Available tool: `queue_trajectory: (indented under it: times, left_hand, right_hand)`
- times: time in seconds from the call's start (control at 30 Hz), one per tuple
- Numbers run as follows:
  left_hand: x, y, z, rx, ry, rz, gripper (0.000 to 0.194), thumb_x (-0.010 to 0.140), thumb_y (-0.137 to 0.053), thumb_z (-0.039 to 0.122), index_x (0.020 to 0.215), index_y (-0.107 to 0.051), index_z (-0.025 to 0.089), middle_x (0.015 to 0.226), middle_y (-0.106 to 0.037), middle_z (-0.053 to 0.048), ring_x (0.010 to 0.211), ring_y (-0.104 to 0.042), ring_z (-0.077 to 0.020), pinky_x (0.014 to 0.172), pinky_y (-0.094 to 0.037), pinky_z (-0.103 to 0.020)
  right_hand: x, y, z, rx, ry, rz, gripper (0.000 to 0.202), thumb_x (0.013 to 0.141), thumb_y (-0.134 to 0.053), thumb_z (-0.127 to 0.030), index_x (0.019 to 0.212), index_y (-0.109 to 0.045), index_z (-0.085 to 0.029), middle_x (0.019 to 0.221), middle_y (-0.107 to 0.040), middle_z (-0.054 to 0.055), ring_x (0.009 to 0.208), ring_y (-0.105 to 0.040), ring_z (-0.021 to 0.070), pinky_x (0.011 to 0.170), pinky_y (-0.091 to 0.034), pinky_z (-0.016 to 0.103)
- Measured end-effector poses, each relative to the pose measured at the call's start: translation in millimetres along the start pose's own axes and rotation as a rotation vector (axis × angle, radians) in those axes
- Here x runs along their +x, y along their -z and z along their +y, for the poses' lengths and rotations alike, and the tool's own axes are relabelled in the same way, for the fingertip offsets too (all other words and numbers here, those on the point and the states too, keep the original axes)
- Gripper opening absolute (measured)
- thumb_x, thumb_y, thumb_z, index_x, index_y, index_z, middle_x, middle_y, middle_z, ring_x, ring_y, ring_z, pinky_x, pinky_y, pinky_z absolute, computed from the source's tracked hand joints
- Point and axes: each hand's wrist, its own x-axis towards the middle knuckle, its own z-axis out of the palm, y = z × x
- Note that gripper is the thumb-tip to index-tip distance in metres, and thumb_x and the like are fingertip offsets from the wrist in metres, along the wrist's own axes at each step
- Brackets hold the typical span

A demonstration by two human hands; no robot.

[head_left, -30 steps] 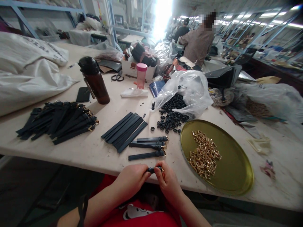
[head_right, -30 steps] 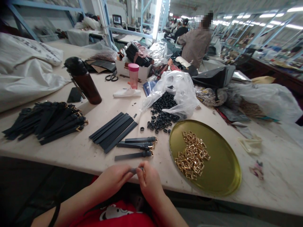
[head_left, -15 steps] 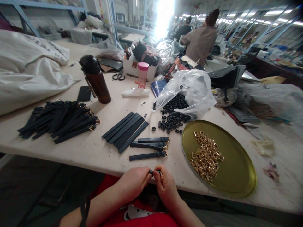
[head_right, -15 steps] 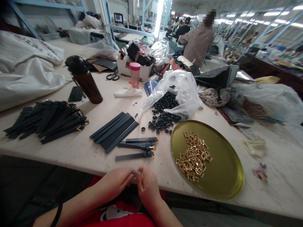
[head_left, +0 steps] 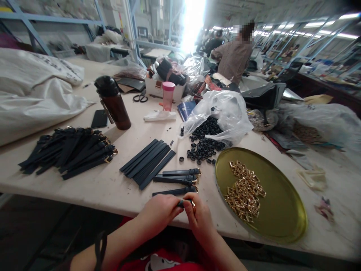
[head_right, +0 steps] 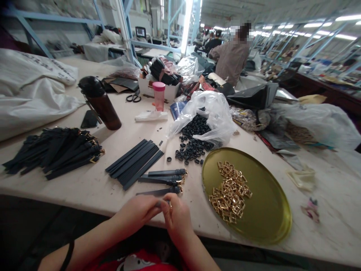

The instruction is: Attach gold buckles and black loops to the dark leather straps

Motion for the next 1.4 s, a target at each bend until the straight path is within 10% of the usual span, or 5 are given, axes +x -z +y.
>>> queue_trajectory:
  times: [0.27,0.5,0.73,1.07,1.4]
  left_hand:
    - [34,-0.5,-25,0.258,-0.066,0.32,0.018,0.085,-0.049,0.021,0.099,-0.059,0.019,0.098,-0.062,-0.006,0.091,-0.056,-0.0209,0.078,-0.042,-0.032]
    - [44,42.1,-65,0.415,0.294,0.304,0.017,0.085,-0.048,0.027,0.091,-0.059,0.016,0.092,-0.059,-0.008,0.086,-0.057,-0.0211,0.075,-0.042,-0.031]
    - [59,29.5,-72,0.317,0.386,0.337,0.011,0.081,-0.049,0.024,0.082,-0.055,0.014,0.087,-0.056,-0.008,0.081,-0.057,-0.0216,0.071,-0.043,-0.032]
    - [34,39.5,-58,-0.234,0.342,0.387,0.015,0.081,-0.037,0.015,0.092,-0.047,0.014,0.078,-0.059,-0.003,0.071,-0.061,-0.014,0.065,-0.048,-0.027]
    - [1,29.7,-24,-1.366,0.514,0.159,0.044,0.07,-0.046,0.008,0.113,-0.048,0.014,0.093,-0.058,-0.006,0.068,-0.062,-0.0105,0.058,-0.049,-0.021]
  right_hand:
    - [50,14,46,-0.388,0.071,0.202,0.03,0.087,-0.042,-0.036,0.101,-0.058,-0.015,0.102,-0.062,0.014,0.096,-0.054,0.0264,0.085,-0.043,0.042]
    - [36,-3,70,-0.247,0.058,0.248,0.031,0.089,-0.038,-0.035,0.103,-0.057,-0.014,0.104,-0.061,0.014,0.099,-0.055,0.0243,0.086,-0.045,0.042]
    - [35,-1,66,-0.207,0.094,0.312,0.026,0.088,-0.04,-0.033,0.099,-0.059,-0.018,0.099,-0.063,0.011,0.095,-0.057,0.0228,0.083,-0.047,0.04]
    - [69,17,41,-0.197,0.188,0.25,0.019,0.085,-0.043,-0.02,0.098,-0.057,-0.018,0.096,-0.061,0.009,0.09,-0.057,0.0209,0.08,-0.045,0.036]
    - [155,-16,37,-0.367,0.098,-0.08,0.015,0.075,-0.054,-0.009,0.079,-0.064,-0.018,0.078,-0.06,0.006,0.07,-0.059,0.0183,0.064,-0.042,0.027]
